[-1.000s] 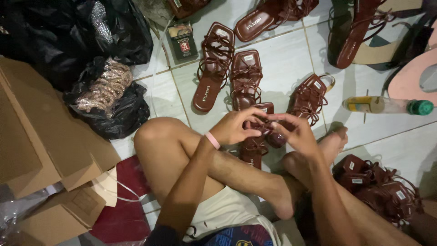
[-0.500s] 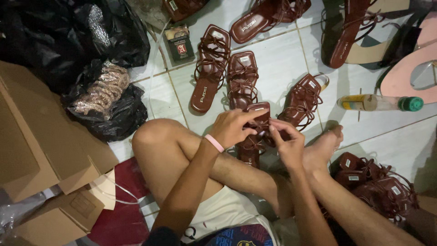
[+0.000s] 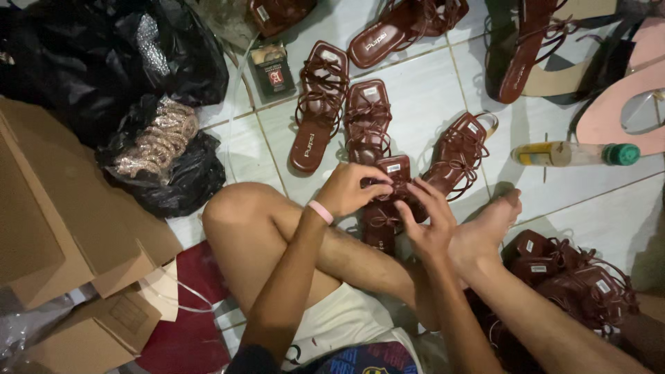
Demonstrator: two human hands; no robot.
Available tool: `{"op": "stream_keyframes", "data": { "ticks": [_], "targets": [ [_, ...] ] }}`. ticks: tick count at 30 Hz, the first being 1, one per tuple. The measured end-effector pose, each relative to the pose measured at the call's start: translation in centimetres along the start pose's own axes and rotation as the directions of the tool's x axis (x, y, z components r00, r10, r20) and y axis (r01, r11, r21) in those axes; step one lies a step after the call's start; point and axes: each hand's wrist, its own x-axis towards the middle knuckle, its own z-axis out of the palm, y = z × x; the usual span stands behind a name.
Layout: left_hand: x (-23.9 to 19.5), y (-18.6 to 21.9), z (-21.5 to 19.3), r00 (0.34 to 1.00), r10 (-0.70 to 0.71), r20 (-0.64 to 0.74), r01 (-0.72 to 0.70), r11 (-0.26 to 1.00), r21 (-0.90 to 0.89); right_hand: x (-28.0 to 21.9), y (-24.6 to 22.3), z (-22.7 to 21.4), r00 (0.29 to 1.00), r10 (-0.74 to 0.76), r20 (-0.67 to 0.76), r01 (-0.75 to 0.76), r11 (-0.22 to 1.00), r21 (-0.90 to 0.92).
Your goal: The person sits on the floor and assembles brown strappy sandals by threading and tying the straps. They handle multiple pairs of sandals, using a small bottle to apply a substance to the straps before tying them. The workspace is cluttered with shoe parts and packaging.
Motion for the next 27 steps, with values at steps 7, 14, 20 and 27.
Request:
{"op": "stream_keyframes", "data": {
  "ticks": [7,14,20,27],
  "targets": [
    [0.4,-0.1,0.9,0.978,-0.209,0.007,0.208,0.966,-0.154,1.8,-1.0,0.8,0.978,-0.207,0.01,0.207,0.971,-0.123],
    [0.3,-1.4,2.4,0.964,-0.253,-0.083,0.243,0.963,-0.119,3.2,-1.1,-0.4,0.967,-0.004,0.253,-0.009,0.999,0.054],
    [0.3,-2.1,3.0,0.948,-0.306,-0.091,0.291,0.945,-0.147,4.4,-0.5,-1.3,0.936,-0.089,0.342,0.097,0.995,-0.006],
    [-2.3,1.6,2.0,0.961,-0.274,-0.036,0.275,0.961,0.01,1.4,1.7,-0.2,0.971,-0.216,0.1,0.219,0.976,-0.014]
  ]
}}
